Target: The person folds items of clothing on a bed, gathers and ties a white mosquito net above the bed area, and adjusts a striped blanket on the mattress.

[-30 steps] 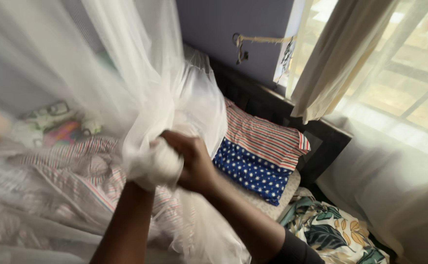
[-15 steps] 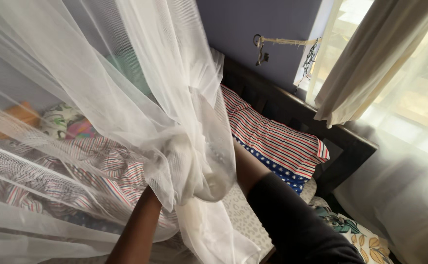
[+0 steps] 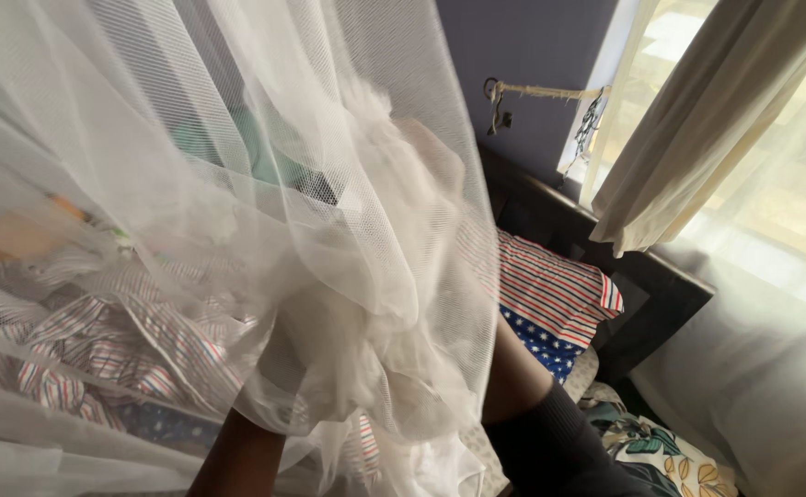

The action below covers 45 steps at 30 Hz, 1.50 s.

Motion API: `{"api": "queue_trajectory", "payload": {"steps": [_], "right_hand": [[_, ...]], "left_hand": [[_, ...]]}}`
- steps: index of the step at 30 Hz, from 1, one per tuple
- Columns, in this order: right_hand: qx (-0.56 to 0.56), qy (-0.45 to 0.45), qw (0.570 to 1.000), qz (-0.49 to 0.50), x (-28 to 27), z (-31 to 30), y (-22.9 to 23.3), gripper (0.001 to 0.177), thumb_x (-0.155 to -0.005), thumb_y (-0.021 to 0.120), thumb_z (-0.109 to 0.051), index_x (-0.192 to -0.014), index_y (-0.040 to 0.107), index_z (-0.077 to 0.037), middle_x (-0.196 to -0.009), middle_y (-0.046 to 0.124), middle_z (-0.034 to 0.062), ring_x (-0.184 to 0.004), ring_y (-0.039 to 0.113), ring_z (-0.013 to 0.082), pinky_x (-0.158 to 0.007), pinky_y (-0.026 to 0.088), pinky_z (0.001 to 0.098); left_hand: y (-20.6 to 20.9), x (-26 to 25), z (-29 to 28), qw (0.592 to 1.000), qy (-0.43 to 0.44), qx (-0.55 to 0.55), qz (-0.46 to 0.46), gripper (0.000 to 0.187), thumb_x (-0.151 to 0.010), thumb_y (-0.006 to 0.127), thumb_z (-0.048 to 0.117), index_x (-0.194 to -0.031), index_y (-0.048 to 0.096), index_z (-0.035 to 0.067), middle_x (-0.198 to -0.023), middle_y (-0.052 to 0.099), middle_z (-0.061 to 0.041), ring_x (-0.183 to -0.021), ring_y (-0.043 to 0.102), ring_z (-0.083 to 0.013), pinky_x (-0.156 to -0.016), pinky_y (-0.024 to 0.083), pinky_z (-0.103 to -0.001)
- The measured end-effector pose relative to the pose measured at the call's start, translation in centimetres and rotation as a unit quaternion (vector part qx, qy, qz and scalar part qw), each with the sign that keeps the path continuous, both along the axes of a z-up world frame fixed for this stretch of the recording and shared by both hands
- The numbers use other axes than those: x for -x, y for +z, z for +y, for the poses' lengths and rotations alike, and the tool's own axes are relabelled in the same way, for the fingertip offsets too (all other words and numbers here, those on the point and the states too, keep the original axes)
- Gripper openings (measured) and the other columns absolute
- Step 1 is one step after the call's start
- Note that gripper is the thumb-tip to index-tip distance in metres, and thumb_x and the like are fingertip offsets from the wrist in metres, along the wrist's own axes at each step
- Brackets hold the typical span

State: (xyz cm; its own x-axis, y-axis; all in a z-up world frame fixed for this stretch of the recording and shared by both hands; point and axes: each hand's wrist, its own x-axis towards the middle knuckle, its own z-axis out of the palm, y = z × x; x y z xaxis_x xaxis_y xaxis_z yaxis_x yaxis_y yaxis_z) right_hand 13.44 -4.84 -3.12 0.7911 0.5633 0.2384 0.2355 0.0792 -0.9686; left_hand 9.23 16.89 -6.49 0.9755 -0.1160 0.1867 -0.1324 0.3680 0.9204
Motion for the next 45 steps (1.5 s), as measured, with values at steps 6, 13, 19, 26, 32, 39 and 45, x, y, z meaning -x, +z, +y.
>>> {"api": "queue_trajectory", "payload": {"steps": [6,13,19,26,32,39,45], "right_hand": [[0.015,-0.023,0.999,-0.040,3.4,4.4,-1.7,0.032,-0.099,0.061,-0.017,-0.125,0.066,0.001,-0.106,0.075,0.0095,-0.090,0.072,0.0185,-0.077,0.058,0.0307],[0.099,0.040,0.992,-0.064,0.1,3.1,0.3,0.031,-0.098,0.061,-0.017,-0.122,0.067,0.002,-0.104,0.075,0.0103,-0.088,0.072,0.0196,-0.076,0.058,0.0319],[0.038,-0.087,0.989,-0.114,-5.1,6.7,3.4,0.030,-0.097,0.062,-0.017,-0.119,0.068,0.002,-0.102,0.075,0.0110,-0.087,0.072,0.0206,-0.075,0.058,0.0329],[-0.016,-0.022,0.998,-0.057,-6.1,10.4,4.9,0.029,-0.097,0.062,-0.017,-0.116,0.068,0.002,-0.100,0.075,0.0118,-0.085,0.072,0.0218,-0.074,0.058,0.0341],[-0.008,0.008,0.999,-0.036,-4.2,7.9,2.4,0.028,-0.096,0.062,-0.018,-0.114,0.069,0.003,-0.098,0.074,0.0125,-0.083,0.071,0.0227,-0.073,0.058,0.0351],[-0.032,-0.004,0.999,-0.019,-2.0,3.8,1.7,0.027,-0.095,0.062,-0.018,-0.111,0.070,0.003,-0.096,0.074,0.0133,-0.081,0.071,0.0239,-0.071,0.058,0.0363],[0.012,0.052,0.999,-0.013,1.6,4.4,1.2,0.027,-0.094,0.062,-0.018,-0.109,0.070,0.004,-0.094,0.074,0.0140,-0.079,0.071,0.0249,-0.070,0.058,0.0374]], "left_hand": [[2.8,-1.4,1.6,0.997,0.052,0.041,-0.048,0.034,-0.090,0.072,0.013,-0.121,0.065,0.004,-0.124,0.071,-0.011,-0.121,0.065,-0.0210,-0.100,0.054,-0.032],[1.5,-1.1,2.2,0.996,0.073,0.038,-0.032,0.035,-0.088,0.073,0.014,-0.121,0.065,0.005,-0.124,0.071,-0.011,-0.120,0.065,-0.0203,-0.099,0.054,-0.031],[-0.9,0.0,4.0,0.999,0.043,0.000,0.016,0.035,-0.087,0.074,0.014,-0.120,0.065,0.005,-0.123,0.071,-0.010,-0.120,0.065,-0.0198,-0.099,0.054,-0.031],[-2.7,0.9,2.1,0.998,-0.020,-0.043,0.045,0.036,-0.086,0.075,0.014,-0.120,0.065,0.005,-0.123,0.071,-0.010,-0.119,0.065,-0.0192,-0.098,0.054,-0.031],[-2.3,0.3,2.1,0.999,-0.028,-0.023,0.040,0.037,-0.085,0.076,0.014,-0.119,0.065,0.006,-0.122,0.071,-0.009,-0.118,0.065,-0.0186,-0.097,0.055,-0.030],[0.4,1.1,1.8,1.000,-0.005,0.006,-0.002,0.038,-0.084,0.077,0.014,-0.119,0.065,0.006,-0.122,0.071,-0.009,-0.118,0.065,-0.0180,-0.096,0.055,-0.030],[3.0,4.0,6.9,0.997,0.047,0.054,-0.025,0.039,-0.083,0.078,0.014,-0.119,0.065,0.006,-0.121,0.072,-0.008,-0.117,0.065,-0.0175,-0.096,0.055,-0.030]]}}
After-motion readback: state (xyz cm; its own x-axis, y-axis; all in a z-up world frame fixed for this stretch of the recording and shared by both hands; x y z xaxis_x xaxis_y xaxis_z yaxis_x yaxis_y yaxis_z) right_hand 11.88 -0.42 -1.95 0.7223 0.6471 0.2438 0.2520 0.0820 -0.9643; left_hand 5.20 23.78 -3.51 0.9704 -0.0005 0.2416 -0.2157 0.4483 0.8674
